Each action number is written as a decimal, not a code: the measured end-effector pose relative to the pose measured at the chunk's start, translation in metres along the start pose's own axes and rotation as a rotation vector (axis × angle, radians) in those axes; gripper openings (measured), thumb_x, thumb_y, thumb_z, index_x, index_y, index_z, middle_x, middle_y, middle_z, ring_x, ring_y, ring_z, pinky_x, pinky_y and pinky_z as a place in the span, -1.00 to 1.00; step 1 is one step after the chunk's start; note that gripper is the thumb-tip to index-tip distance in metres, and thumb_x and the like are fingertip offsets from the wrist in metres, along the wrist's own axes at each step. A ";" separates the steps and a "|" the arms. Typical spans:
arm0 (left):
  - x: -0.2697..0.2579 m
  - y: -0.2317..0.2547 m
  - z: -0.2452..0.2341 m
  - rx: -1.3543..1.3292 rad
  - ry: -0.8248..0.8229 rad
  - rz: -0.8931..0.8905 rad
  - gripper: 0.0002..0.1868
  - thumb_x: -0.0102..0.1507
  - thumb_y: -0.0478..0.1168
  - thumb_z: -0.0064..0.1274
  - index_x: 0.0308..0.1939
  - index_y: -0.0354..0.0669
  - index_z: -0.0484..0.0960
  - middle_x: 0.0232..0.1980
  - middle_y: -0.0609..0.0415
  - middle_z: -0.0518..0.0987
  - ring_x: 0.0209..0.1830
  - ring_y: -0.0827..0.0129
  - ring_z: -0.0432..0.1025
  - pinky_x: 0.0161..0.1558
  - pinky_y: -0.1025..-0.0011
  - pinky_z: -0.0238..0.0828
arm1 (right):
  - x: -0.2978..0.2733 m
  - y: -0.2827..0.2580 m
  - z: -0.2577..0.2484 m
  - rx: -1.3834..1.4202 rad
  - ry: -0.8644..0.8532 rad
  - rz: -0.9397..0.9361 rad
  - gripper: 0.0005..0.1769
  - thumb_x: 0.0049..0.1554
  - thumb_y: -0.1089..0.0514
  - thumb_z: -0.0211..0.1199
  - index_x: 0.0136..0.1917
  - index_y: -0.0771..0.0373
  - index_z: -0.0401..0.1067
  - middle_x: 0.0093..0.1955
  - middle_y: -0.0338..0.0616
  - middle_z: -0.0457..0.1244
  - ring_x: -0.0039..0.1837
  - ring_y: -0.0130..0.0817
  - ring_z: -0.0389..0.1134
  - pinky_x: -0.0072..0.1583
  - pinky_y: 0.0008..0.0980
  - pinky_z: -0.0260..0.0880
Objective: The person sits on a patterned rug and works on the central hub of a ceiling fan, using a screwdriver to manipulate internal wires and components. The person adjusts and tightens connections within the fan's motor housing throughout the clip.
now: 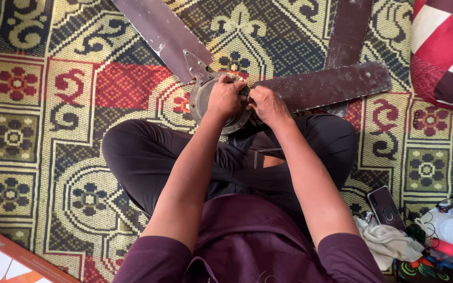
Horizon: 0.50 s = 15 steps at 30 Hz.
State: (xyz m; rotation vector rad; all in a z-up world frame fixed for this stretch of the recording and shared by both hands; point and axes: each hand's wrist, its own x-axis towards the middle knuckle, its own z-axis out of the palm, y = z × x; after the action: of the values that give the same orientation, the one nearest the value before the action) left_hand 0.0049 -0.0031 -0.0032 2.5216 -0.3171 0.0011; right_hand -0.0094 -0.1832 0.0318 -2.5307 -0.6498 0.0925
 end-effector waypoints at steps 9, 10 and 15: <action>0.021 0.005 0.000 0.120 -0.221 -0.099 -0.74 0.19 -0.03 0.02 -0.09 0.10 0.67 -0.10 0.10 0.68 0.14 0.10 0.40 0.04 0.18 0.35 | 0.000 0.004 0.005 0.013 -0.019 0.100 -0.82 0.11 0.22 0.36 -0.08 0.31 0.41 -0.09 0.03 0.31 0.01 0.12 0.38 -0.01 0.00 0.37; 0.021 0.003 0.000 0.149 -0.247 -0.062 -0.76 0.22 -0.05 0.01 -0.10 0.07 0.66 -0.10 0.08 0.69 0.10 0.12 0.44 0.16 0.20 0.30 | 0.000 0.005 0.007 -0.043 -0.021 0.055 -0.82 0.12 0.17 0.35 -0.10 0.30 0.42 -0.09 0.01 0.31 0.03 0.09 0.38 0.01 0.00 0.38; 0.022 -0.001 0.007 0.214 -0.278 -0.018 -0.78 0.29 -0.05 -0.02 -0.11 0.02 0.65 -0.06 0.05 0.68 0.10 0.11 0.47 0.25 0.23 0.28 | -0.003 0.009 0.010 -0.216 -0.077 -0.053 -0.72 0.22 -0.01 0.25 -0.09 0.27 0.46 -0.03 -0.07 0.33 0.12 -0.01 0.36 0.11 -0.06 0.41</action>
State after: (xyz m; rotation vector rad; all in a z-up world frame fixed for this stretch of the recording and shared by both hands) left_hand 0.0255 -0.0115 -0.0081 2.7388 -0.4252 -0.3424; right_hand -0.0106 -0.1865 0.0186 -2.7250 -0.7947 0.1065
